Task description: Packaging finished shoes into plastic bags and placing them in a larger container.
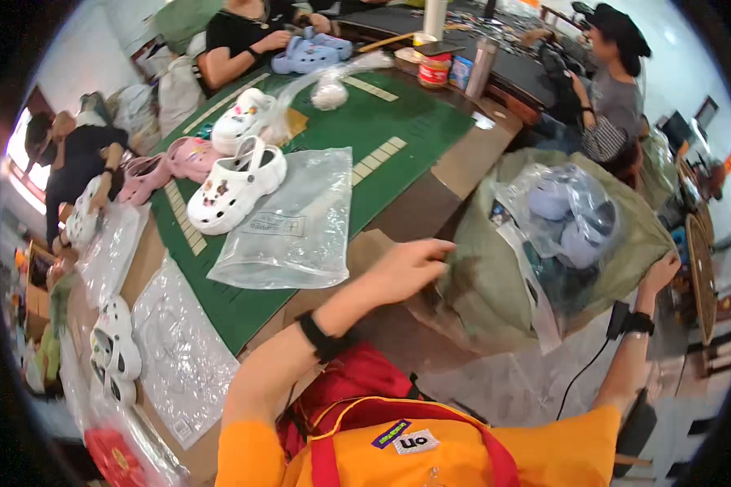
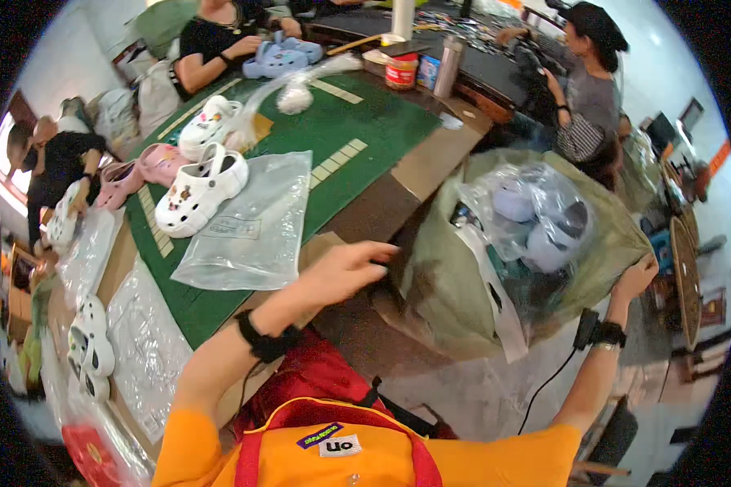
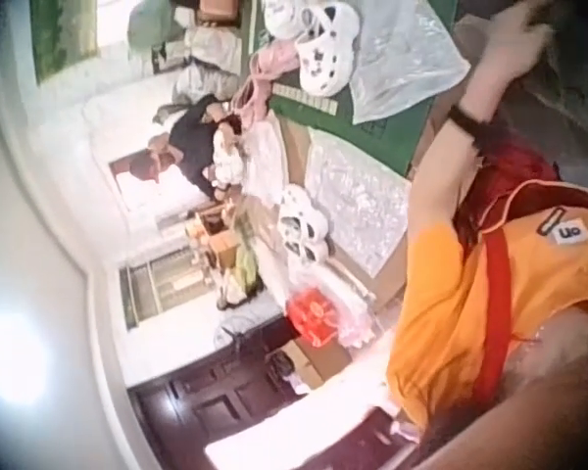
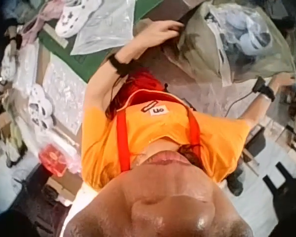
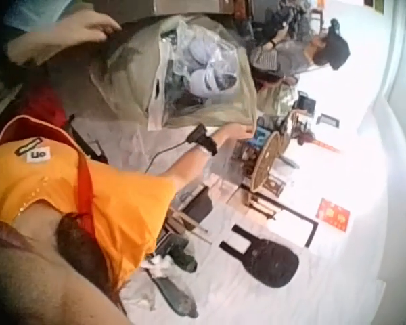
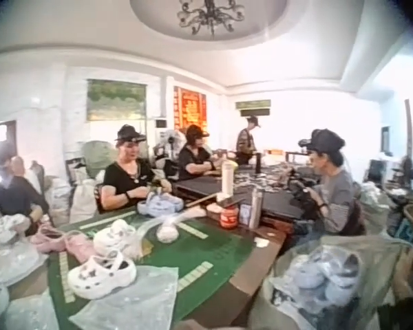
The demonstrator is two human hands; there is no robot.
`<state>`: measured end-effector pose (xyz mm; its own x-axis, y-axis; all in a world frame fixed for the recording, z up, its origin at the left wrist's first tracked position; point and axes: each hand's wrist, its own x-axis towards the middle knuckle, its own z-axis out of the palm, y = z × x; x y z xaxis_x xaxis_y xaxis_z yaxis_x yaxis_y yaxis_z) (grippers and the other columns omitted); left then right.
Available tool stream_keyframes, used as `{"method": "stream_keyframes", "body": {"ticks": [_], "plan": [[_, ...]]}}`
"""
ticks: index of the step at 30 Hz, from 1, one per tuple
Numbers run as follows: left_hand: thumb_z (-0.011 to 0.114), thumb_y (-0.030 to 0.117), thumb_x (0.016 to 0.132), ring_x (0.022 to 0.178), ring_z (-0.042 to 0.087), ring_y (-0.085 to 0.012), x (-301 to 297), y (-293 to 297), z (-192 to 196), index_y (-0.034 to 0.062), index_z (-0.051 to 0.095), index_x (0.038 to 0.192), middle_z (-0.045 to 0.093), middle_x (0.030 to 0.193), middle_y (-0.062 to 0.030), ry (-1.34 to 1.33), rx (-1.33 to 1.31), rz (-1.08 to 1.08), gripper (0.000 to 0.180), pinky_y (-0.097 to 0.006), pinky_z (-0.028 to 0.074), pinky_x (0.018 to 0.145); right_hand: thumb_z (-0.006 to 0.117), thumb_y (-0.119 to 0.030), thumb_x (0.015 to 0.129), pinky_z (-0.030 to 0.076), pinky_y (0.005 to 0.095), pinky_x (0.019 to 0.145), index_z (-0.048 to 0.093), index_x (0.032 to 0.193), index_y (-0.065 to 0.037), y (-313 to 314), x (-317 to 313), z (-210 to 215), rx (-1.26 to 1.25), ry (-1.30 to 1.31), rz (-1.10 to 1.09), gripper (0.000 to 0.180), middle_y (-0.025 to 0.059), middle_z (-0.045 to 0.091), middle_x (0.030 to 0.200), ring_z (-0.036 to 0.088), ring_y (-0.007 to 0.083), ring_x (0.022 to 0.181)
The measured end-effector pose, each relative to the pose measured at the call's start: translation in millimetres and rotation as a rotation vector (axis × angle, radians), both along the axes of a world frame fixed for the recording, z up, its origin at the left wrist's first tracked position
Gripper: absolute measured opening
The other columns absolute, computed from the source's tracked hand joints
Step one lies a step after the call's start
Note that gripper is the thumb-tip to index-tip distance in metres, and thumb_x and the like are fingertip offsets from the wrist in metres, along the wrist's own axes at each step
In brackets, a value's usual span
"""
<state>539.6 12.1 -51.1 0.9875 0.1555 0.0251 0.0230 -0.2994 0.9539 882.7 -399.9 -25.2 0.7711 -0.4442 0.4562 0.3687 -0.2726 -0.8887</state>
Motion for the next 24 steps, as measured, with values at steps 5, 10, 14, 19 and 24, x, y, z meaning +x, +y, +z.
{"method": "stream_keyframes", "body": {"ticks": [5, 10, 14, 19, 24], "plan": [[0.054, 0.016, 0.083, 0.092, 0.060, -0.0226, -44.4, 16.3, 7.6, 0.0036, 0.052, 0.117, 0.061, 0.102, -0.0167, -0.039, 0.013, 0.110, 0.037, -0.031, 0.046, 0.081, 0.054, -0.016, 0.083, 0.041, 0.0370, 0.085, 0.041, 0.120, 0.007, -154.2, 63.3, -58.7, -0.245, 0.363, -0.333, 0.045, 0.0204, 0.052, 0.117, 0.056, 0.0310, 0.096], [0.053, 0.020, 0.085, 0.094, 0.057, -0.0183, -74.3, 11.6, 4.0, 0.0051, 0.050, 0.121, 0.060, 0.105, -0.0133, 0.034, 0.010, 0.028, 0.039, -0.031, 0.045, 0.082, 0.052, -0.014, 0.086, 0.039, 0.0370, 0.089, 0.040, 0.125, 0.001, -15.7, 47.4, -23.9, -0.544, -0.085, -0.015, 0.044, 0.0142, 0.048, 0.124, 0.051, 0.0276, 0.107], [0.052, 0.020, 0.085, 0.092, 0.058, -0.0248, -126.4, 9.5, 10.7, 0.0047, 0.049, 0.121, 0.060, 0.104, -0.0154, 0.025, 0.114, 0.047, 0.039, -0.032, 0.045, 0.081, 0.051, -0.012, 0.086, 0.039, 0.0340, 0.088, 0.045, 0.121, -0.002, 181.3, -52.9, -0.8, -0.447, 0.015, 0.618, 0.037, 0.0099, 0.048, 0.122, 0.050, 0.0224, 0.106], [0.051, 0.019, 0.085, 0.088, 0.058, -0.0283, -229.5, 11.1, 20.6, 0.0066, 0.047, 0.123, 0.058, 0.104, -0.0157, 0.036, 0.291, 0.198, 0.040, -0.035, 0.046, 0.078, 0.055, -0.011, 0.082, 0.041, 0.0323, 0.085, 0.051, 0.110, -0.001, 349.5, -213.4, -27.2, -0.813, -0.120, 1.320, 0.030, 0.0118, 0.051, 0.113, 0.051, 0.0221, 0.097], [0.053, 0.017, 0.084, 0.088, 0.059, -0.0243, -350.8, 10.5, 8.5, 0.0058, 0.048, 0.123, 0.058, 0.106, -0.0137, 0.303, 0.318, 0.528, 0.040, -0.032, 0.047, 0.077, 0.065, -0.017, 0.072, 0.033, 0.0426, 0.093, 0.047, 0.115, -0.010, 417.4, -353.5, -63.1, -1.070, -0.573, 1.413, 0.047, 0.0134, 0.044, 0.125, 0.043, 0.0325, 0.112]]}}
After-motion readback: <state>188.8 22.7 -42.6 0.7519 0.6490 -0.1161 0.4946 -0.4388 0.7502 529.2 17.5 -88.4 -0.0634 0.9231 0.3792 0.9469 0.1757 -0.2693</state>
